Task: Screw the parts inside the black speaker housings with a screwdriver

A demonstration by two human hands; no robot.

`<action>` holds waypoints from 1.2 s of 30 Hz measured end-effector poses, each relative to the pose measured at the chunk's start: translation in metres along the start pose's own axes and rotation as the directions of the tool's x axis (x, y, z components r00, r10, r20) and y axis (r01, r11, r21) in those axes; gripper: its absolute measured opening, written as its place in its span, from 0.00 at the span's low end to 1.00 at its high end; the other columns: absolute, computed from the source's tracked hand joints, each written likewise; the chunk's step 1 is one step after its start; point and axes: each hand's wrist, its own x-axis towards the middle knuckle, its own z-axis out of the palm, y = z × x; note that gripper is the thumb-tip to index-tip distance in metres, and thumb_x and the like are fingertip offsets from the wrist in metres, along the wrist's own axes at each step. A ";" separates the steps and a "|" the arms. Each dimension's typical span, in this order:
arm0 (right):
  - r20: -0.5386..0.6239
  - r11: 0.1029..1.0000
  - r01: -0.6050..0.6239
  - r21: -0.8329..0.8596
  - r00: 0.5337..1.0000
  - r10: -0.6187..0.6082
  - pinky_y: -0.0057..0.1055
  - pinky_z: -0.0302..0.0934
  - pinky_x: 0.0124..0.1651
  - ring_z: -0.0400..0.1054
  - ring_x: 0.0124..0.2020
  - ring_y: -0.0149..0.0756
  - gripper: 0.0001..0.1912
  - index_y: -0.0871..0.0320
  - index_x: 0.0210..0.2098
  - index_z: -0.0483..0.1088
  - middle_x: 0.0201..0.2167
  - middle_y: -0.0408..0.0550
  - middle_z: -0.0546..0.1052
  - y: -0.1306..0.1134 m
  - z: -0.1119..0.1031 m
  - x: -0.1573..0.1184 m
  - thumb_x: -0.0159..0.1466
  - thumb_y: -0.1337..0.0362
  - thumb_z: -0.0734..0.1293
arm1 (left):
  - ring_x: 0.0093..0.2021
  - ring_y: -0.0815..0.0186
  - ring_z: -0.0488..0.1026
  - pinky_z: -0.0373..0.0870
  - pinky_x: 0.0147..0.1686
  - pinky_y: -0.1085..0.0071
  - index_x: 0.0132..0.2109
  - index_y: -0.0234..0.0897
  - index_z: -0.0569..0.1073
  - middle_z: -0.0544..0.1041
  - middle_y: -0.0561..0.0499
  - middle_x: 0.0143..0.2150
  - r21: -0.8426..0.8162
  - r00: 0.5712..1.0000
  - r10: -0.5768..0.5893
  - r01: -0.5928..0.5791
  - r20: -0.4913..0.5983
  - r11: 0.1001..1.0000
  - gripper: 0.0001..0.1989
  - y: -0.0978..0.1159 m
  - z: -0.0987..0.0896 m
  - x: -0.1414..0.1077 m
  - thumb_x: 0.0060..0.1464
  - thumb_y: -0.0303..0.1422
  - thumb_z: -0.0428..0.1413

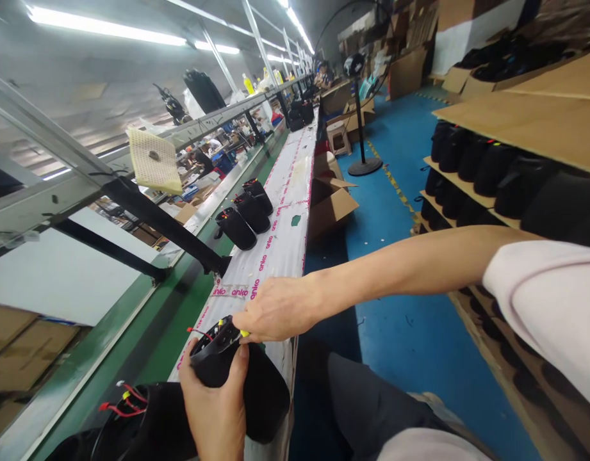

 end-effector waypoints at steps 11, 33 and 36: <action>0.071 1.000 -0.001 -0.026 0.997 0.003 0.37 0.43 0.20 0.65 0.22 0.37 0.19 0.57 0.43 0.69 0.27 0.47 0.76 0.001 -0.007 -0.001 0.73 0.54 0.52 | 0.64 0.49 0.68 0.67 0.60 0.49 0.68 0.46 0.60 0.70 0.42 0.65 0.161 1.000 0.004 -0.001 -0.019 0.987 0.47 -0.006 0.006 0.000 0.44 0.54 0.64; -0.040 0.992 -0.028 0.125 0.999 0.033 0.36 0.48 0.23 0.70 0.28 0.39 0.21 0.57 0.43 0.70 0.33 0.49 0.79 -0.005 -0.007 -0.001 0.74 0.51 0.53 | 0.62 0.48 0.69 0.66 0.61 0.47 0.66 0.45 0.63 0.71 0.42 0.64 0.091 0.996 0.030 -0.022 -0.086 0.996 0.44 -0.012 -0.001 -0.007 0.45 0.52 0.65; -0.163 0.952 -0.087 0.295 0.977 0.140 0.34 0.56 0.30 0.74 0.35 0.40 0.20 0.59 0.48 0.69 0.38 0.50 0.80 -0.004 -0.011 -0.005 0.74 0.51 0.55 | 0.61 0.49 0.71 0.66 0.61 0.47 0.67 0.46 0.62 0.71 0.42 0.63 0.071 0.995 0.035 -0.028 -0.089 0.997 0.43 -0.011 -0.002 -0.009 0.46 0.50 0.66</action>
